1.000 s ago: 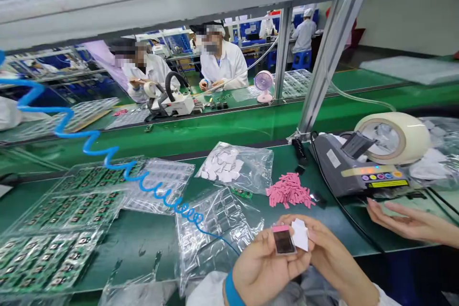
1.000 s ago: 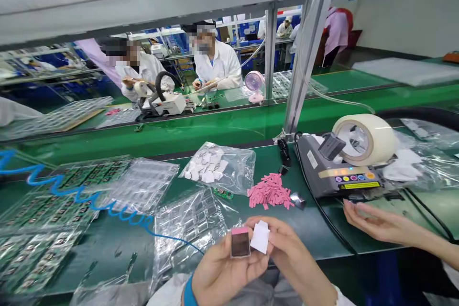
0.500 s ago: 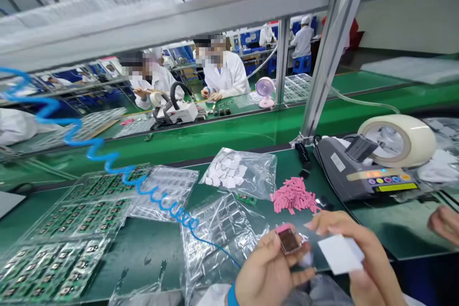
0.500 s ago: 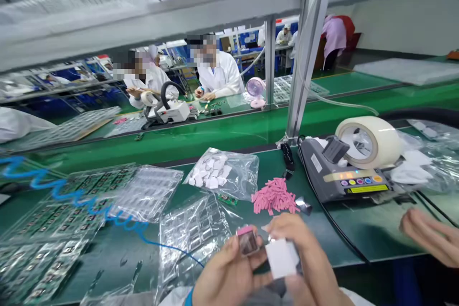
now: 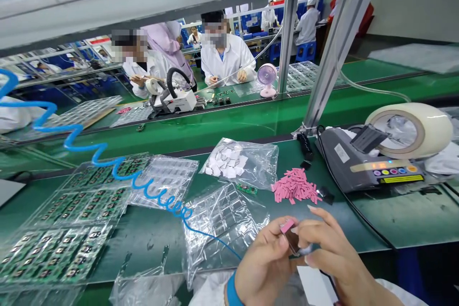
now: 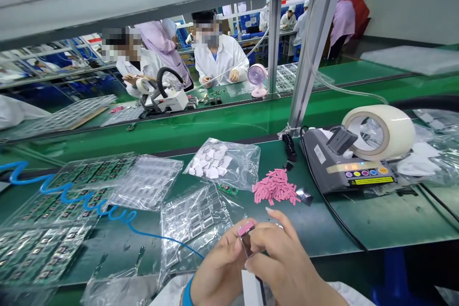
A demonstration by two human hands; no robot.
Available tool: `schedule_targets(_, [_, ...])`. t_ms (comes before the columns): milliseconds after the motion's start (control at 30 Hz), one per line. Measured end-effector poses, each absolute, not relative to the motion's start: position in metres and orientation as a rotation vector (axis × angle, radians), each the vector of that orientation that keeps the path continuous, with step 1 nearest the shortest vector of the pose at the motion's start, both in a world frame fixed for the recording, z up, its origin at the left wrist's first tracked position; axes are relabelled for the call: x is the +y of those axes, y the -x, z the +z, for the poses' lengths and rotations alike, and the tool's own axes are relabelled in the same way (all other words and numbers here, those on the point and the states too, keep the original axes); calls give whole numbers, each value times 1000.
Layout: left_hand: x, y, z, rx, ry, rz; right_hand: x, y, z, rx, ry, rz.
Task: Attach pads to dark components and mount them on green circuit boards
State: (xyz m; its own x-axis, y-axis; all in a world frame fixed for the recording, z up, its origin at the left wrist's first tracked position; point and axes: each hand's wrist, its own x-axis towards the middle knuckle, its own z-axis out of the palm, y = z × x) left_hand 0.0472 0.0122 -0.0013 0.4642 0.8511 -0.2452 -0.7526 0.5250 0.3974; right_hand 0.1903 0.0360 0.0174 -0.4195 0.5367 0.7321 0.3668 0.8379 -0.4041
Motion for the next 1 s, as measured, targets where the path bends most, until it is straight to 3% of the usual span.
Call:
schedule_targets(700, [21, -50, -23, 477, -340, 940, 54, -192, -58, -1834, 694, 772])
schedule_targets(833, [23, -50, -19, 472, -350, 891, 51, -196, -51, -1817, 638, 780])
schedule_targets(1000, [17, -52, -9, 428, -294, 853, 31, -194, -7, -1646, 675, 786])
